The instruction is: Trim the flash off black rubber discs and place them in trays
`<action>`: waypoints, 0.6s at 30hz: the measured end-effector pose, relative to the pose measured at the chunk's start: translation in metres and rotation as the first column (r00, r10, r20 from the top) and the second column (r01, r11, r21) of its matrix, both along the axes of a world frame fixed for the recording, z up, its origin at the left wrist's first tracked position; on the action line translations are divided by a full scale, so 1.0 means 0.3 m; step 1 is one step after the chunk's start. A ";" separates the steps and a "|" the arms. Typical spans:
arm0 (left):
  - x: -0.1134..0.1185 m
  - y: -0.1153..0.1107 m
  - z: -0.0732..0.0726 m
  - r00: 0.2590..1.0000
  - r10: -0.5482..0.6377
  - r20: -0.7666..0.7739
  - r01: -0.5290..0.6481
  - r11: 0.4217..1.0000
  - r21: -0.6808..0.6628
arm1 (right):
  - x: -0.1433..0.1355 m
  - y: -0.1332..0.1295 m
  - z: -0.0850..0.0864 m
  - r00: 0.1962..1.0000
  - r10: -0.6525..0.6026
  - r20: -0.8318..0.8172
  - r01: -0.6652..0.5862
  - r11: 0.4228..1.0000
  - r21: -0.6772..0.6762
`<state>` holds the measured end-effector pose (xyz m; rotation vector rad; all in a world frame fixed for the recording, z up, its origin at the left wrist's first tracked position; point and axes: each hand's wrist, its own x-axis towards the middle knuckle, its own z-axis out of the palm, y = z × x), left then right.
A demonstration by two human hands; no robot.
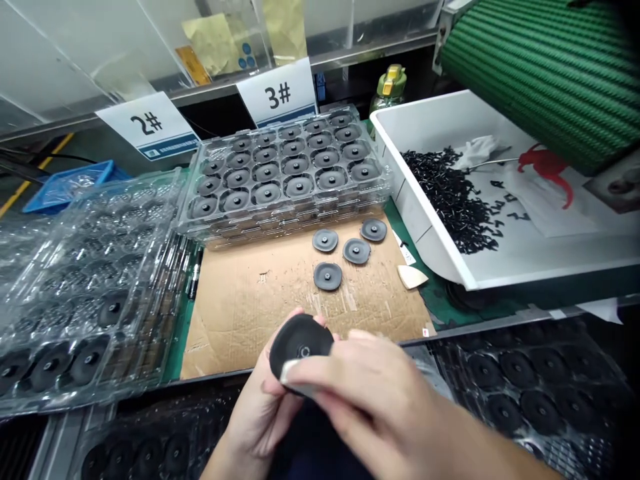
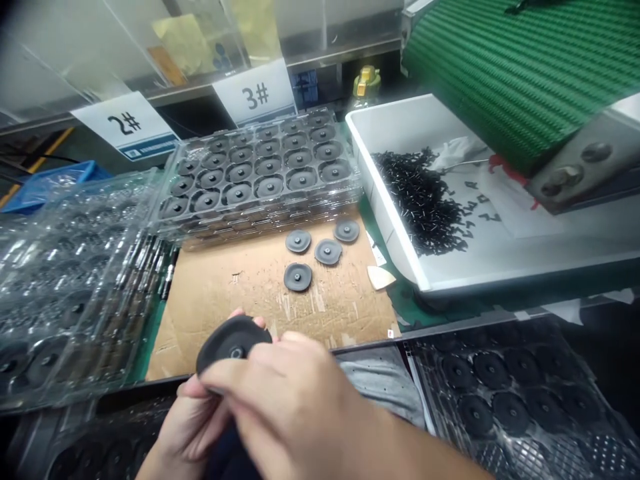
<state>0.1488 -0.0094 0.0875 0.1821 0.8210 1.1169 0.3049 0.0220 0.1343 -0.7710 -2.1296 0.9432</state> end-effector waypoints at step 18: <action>-0.087 -0.032 -0.007 0.967 -0.051 0.248 0.047 0.999 0.019 | 0.056 -0.062 -0.424 0.928 -0.262 0.263 0.333 0.902 -0.274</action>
